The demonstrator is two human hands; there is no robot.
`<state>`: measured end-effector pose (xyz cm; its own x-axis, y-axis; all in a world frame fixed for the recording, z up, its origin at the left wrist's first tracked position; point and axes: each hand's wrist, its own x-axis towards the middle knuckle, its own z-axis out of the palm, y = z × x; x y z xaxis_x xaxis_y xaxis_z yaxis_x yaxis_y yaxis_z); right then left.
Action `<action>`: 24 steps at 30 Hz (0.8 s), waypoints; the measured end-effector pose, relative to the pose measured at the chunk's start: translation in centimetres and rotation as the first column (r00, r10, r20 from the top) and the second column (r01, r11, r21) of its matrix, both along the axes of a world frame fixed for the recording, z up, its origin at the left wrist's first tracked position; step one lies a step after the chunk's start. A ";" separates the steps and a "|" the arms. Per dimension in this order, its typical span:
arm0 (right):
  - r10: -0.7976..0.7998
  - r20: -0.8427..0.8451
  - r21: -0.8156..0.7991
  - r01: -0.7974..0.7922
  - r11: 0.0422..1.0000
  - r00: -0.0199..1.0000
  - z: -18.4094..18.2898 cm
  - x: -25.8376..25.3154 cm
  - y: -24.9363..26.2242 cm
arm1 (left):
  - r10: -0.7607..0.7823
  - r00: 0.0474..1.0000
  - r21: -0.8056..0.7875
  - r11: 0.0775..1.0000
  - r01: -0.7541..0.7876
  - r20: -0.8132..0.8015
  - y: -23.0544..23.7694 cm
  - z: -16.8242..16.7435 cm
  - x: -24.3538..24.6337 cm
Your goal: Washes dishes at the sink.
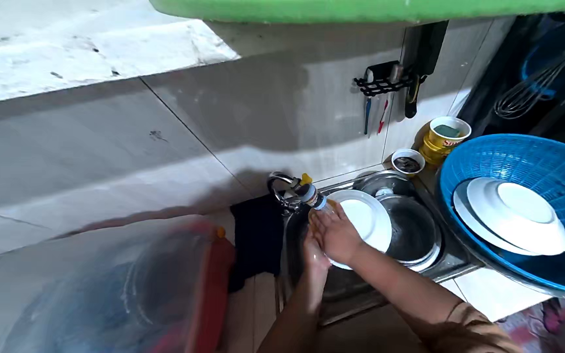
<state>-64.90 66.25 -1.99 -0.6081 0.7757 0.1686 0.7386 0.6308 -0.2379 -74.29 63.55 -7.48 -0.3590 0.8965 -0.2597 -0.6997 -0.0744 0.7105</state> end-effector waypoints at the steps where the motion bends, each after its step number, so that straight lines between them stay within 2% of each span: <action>1: 0.014 0.008 0.078 -0.014 0.997 1.000 -1.4 0.4 -1.1 | 0.024 0.999 -0.035 0.999 -0.023 0.037 0.2 0.2 -0.3; 4: -0.017 -0.088 0.252 0.039 0.967 0.996 -5.6 3.5 -2.8 | 0.043 0.998 -0.042 0.998 -0.042 0.036 -0.1 0.8 -1.5; 7: -0.168 -0.178 0.196 0.202 0.960 0.970 -6.9 6.8 -1.6 | 0.084 0.995 -0.109 0.990 -0.090 -0.061 -0.8 2.0 -1.4; 10: -0.278 -0.169 0.080 0.294 0.952 0.946 -5.3 7.8 1.5 | 0.027 0.995 -0.083 0.996 -0.036 -0.097 -1.4 1.2 -1.3; 14: -0.249 -0.133 -0.037 0.246 0.968 0.959 -2.3 5.4 4.1 | -0.038 0.999 0.002 0.999 0.038 -0.036 -1.1 -0.3 -0.6; 18: -0.110 -0.098 -0.050 0.105 0.993 0.989 -1.0 1.5 1.0 | -0.035 0.999 0.025 0.999 0.035 -0.005 -0.1 -0.6 0.9; 19: -0.063 -0.052 -0.013 0.063 0.998 0.997 -1.5 1.0 -0.2 | -0.004 1.000 0.011 1.000 0.005 -0.016 0.1 -0.4 1.1; 21: -0.004 0.002 0.158 0.004 0.987 1.000 -3.4 1.4 -2.2 | 0.056 0.994 -0.025 0.998 -0.059 -0.091 0.1 0.8 1.4; 24: 0.002 -0.099 0.331 0.031 0.943 0.995 -6.3 4.9 -3.7 | 0.087 0.996 -0.094 0.992 -0.085 0.012 0.7 1.8 1.2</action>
